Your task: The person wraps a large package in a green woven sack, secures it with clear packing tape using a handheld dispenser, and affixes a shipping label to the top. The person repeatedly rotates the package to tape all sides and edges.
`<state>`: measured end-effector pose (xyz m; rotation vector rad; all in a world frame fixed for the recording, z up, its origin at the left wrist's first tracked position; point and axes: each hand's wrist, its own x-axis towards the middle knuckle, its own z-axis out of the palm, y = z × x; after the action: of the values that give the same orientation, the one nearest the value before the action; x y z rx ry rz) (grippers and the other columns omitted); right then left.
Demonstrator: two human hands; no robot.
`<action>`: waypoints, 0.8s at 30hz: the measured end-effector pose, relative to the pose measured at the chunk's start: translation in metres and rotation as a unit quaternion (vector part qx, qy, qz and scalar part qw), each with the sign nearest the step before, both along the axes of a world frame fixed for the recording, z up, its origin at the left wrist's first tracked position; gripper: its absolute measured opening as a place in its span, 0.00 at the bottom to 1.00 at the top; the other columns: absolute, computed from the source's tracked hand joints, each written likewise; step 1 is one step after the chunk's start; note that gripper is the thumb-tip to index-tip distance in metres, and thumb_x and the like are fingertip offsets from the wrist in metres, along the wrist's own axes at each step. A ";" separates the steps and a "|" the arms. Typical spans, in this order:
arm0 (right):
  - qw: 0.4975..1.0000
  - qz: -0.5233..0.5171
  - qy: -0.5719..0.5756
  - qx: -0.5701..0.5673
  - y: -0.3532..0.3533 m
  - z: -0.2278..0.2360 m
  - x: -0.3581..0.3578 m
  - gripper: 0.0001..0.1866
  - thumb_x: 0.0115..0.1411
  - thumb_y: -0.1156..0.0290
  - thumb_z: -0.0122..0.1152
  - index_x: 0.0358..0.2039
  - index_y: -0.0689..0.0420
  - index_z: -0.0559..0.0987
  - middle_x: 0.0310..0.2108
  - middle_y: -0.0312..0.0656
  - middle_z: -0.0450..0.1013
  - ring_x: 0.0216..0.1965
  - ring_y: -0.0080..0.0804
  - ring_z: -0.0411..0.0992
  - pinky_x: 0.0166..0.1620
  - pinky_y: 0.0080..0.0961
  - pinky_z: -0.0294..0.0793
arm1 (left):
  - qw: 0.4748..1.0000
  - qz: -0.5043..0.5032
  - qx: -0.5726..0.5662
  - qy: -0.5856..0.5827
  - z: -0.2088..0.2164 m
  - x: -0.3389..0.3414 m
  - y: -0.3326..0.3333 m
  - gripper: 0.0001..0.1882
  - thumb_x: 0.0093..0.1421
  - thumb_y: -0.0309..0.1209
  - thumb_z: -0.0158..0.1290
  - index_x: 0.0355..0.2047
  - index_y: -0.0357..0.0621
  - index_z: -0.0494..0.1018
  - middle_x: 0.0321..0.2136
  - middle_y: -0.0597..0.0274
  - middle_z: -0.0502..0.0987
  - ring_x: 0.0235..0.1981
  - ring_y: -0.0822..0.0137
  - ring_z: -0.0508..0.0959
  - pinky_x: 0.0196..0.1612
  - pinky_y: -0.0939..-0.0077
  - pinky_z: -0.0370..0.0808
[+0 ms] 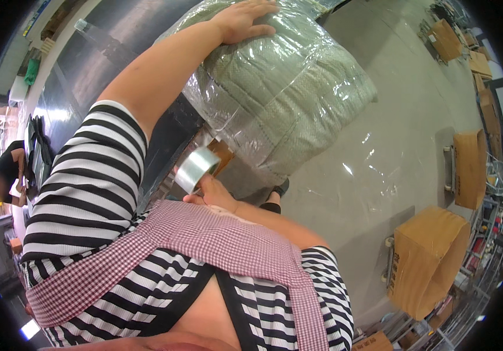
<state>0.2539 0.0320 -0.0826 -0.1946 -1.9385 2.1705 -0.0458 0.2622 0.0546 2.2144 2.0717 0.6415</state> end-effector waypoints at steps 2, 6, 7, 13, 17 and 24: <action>0.979 0.062 -0.087 0.172 0.027 0.040 0.005 0.41 0.56 0.56 0.71 0.61 0.64 0.62 0.54 0.51 0.70 0.55 0.41 0.72 0.56 0.37 0.72 | 0.998 0.014 0.046 0.026 -0.016 -0.005 0.001 0.36 0.61 0.53 0.55 0.63 0.45 0.65 0.65 0.50 0.63 0.68 0.52 0.60 0.69 0.61 0.56; 0.973 -0.184 0.134 -0.047 0.064 0.160 -0.010 0.32 0.61 0.62 0.67 0.58 0.64 0.65 0.46 0.41 0.75 0.51 0.32 0.73 0.54 0.30 0.73 | 0.994 0.039 0.053 0.087 -0.016 0.010 0.008 0.36 0.63 0.59 0.50 0.64 0.51 0.65 0.67 0.55 0.61 0.68 0.55 0.59 0.70 0.62 0.56; 0.950 -0.229 0.179 -0.113 0.075 0.189 -0.014 0.28 0.63 0.64 0.66 0.57 0.64 0.66 0.44 0.39 0.76 0.51 0.30 0.74 0.54 0.28 0.73 | 0.993 0.047 0.054 0.098 -0.017 0.009 0.005 0.37 0.62 0.61 0.49 0.65 0.54 0.65 0.67 0.56 0.61 0.69 0.56 0.59 0.70 0.62 0.57; 0.910 -0.285 0.228 -0.195 0.236 0.240 -0.009 0.18 0.71 0.59 0.52 0.50 0.61 0.75 0.47 0.39 0.75 0.50 0.28 0.73 0.55 0.28 0.71 | 0.996 0.056 0.043 0.051 -0.007 0.003 -0.003 0.33 0.63 0.51 0.54 0.64 0.53 0.65 0.68 0.58 0.60 0.69 0.54 0.59 0.70 0.60 0.56; 0.897 -0.322 0.239 -0.186 0.388 0.254 -0.002 0.29 0.72 0.50 0.42 0.62 0.59 0.68 0.61 0.42 0.69 0.60 0.36 0.67 0.63 0.39 0.65 | 0.996 0.034 0.068 0.040 -0.002 0.003 -0.001 0.34 0.62 0.55 0.53 0.63 0.51 0.67 0.67 0.56 0.62 0.68 0.54 0.60 0.69 0.60 0.56; 0.833 -0.407 0.155 -0.342 0.598 0.077 -0.026 0.17 0.73 0.63 0.46 0.53 0.60 0.74 0.51 0.41 0.75 0.54 0.36 0.72 0.59 0.35 0.70 | 0.998 0.050 0.023 0.001 0.015 0.012 -0.008 0.33 0.58 0.47 0.60 0.62 0.50 0.68 0.66 0.60 0.64 0.67 0.54 0.62 0.69 0.59 0.56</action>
<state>0.2276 0.6305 -0.0054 -0.6064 -0.6186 1.9732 -0.0340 0.2543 0.0695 2.1467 2.2018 0.7022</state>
